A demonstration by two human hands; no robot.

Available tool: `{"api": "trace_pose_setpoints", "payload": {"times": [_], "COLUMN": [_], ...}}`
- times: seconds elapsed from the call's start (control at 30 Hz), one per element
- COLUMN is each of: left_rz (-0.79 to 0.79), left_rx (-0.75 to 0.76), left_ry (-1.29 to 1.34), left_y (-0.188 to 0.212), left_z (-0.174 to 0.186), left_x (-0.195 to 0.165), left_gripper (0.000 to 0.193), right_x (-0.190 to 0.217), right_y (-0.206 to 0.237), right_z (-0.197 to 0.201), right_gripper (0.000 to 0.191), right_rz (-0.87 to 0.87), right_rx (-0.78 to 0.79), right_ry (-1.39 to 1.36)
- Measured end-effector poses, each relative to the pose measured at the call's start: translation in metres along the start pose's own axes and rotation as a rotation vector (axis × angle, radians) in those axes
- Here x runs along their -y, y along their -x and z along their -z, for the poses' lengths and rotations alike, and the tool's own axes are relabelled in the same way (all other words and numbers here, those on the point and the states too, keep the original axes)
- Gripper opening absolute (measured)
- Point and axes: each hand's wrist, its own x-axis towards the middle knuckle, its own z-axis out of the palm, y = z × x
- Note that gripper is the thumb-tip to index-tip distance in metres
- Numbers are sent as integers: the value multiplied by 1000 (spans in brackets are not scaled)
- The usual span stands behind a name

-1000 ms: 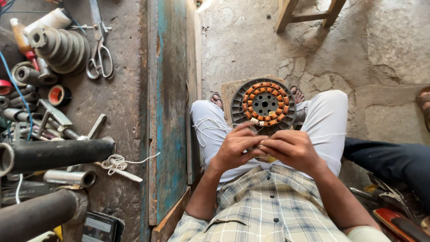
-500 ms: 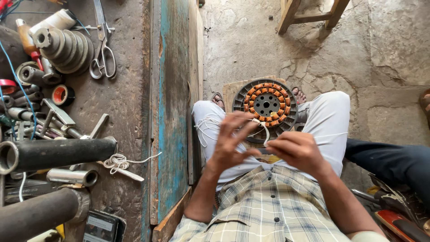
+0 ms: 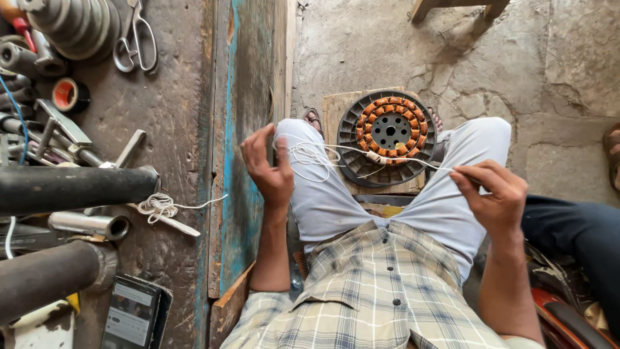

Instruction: The person sits on the floor with a motor stator resting on their lap and ties the copper winding coils together using white string. They loop the cord around the coil bundles, pull it tight, and work around the stator securing successive windings by hand.

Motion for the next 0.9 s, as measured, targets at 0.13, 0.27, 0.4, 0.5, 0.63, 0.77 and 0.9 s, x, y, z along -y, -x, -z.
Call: {"api": "trace_pose_setpoints", "payload": {"times": [0.13, 0.27, 0.4, 0.5, 0.63, 0.77, 0.9], "left_rz": [-421, -500, -297, 89, 74, -239, -648], "left_rx": [308, 815, 861, 269, -134, 198, 726], "left_ry": [228, 472, 617, 998, 325, 272, 324], "left_y": [13, 39, 41, 30, 16, 25, 40], "left_z": [-23, -35, -33, -14, 9, -14, -45], "left_x": [-41, -58, -16, 20, 21, -28, -59], "left_gripper": [48, 71, 13, 22, 21, 55, 52], "right_x": [16, 35, 21, -2, -14, 4, 24], "right_y": [-3, -9, -18, -20, -10, -5, -11], "right_z": [-28, -49, -37, -13, 5, -15, -38], "right_gripper": [15, 19, 19, 14, 11, 14, 18], "right_rz": [166, 373, 364, 170, -75, 144, 400], "right_rx": [217, 226, 200, 137, 6, 135, 288], "right_ry": [-117, -155, -80, -37, 14, -15, -75]}}
